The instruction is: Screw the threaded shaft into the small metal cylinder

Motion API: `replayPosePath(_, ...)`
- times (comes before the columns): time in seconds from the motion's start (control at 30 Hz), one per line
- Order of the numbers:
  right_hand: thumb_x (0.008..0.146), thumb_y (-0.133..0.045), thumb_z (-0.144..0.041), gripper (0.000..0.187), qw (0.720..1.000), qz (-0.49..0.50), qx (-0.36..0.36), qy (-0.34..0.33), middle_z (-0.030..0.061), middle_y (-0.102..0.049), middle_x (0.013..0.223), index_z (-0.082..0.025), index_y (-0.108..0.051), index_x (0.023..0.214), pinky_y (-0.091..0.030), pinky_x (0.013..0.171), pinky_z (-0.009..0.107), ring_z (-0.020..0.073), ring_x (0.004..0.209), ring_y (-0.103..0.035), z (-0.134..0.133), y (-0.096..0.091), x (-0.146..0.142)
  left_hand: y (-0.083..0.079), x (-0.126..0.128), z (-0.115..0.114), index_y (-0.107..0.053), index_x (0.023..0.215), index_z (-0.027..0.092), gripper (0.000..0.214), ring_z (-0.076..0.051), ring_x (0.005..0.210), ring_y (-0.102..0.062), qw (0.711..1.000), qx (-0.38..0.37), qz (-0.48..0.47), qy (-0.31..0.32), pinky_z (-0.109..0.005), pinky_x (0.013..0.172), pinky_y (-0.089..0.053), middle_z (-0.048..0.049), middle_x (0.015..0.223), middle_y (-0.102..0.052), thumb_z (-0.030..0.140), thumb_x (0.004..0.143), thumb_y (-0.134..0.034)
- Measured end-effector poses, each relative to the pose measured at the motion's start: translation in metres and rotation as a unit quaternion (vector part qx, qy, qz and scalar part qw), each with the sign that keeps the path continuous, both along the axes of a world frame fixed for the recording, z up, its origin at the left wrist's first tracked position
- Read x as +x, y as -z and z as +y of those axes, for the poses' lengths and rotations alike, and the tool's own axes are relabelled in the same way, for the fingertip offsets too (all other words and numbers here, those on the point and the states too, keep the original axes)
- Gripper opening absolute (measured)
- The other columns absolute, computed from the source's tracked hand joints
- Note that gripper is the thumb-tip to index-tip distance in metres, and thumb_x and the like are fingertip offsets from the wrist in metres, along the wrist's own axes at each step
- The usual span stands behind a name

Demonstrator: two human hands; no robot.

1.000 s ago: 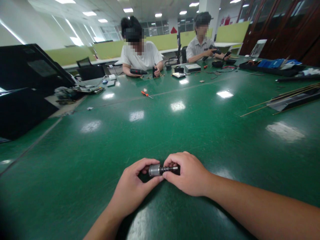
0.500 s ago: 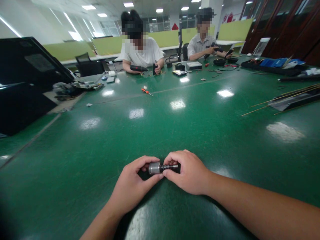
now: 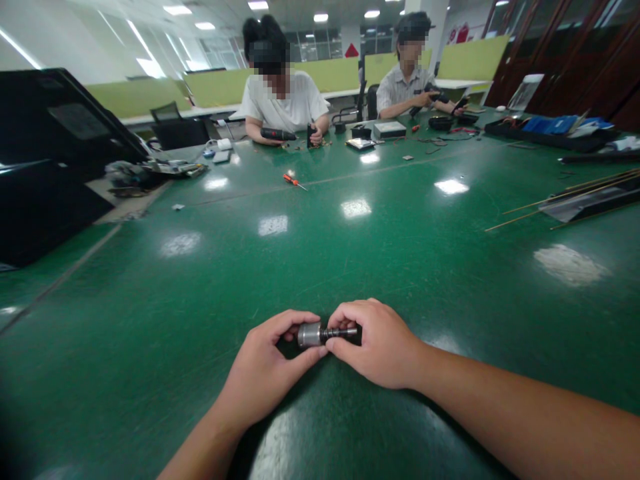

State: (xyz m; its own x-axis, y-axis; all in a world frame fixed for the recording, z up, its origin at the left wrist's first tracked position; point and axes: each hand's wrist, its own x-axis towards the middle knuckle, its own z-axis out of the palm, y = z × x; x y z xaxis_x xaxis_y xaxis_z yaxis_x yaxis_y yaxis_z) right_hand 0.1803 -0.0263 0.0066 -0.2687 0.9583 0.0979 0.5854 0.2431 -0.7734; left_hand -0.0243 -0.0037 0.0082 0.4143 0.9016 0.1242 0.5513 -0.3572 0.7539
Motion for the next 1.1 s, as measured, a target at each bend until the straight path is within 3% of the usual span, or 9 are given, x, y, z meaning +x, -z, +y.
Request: replayPosePath(1.1, 0.081, -0.069, -0.021, 0.006, 1.000, 0.008, -0.002, 0.002, -0.0042, -0.070, 0.081, -0.022, -0.067, 0.086, -0.039, 0.074, 0.030, 0.0147, 0.077, -0.061, -0.0004, -0.0017, -0.0004, -0.0003, -0.0003, -0.0007, -0.070, 0.098, 0.027, 0.027, -0.016, 0.079, -0.062, 1.000, -0.009, -0.009, -0.003, -0.028, 0.071, -0.045, 0.0043, 0.090, -0.071, 0.018, 0.075, -0.078)
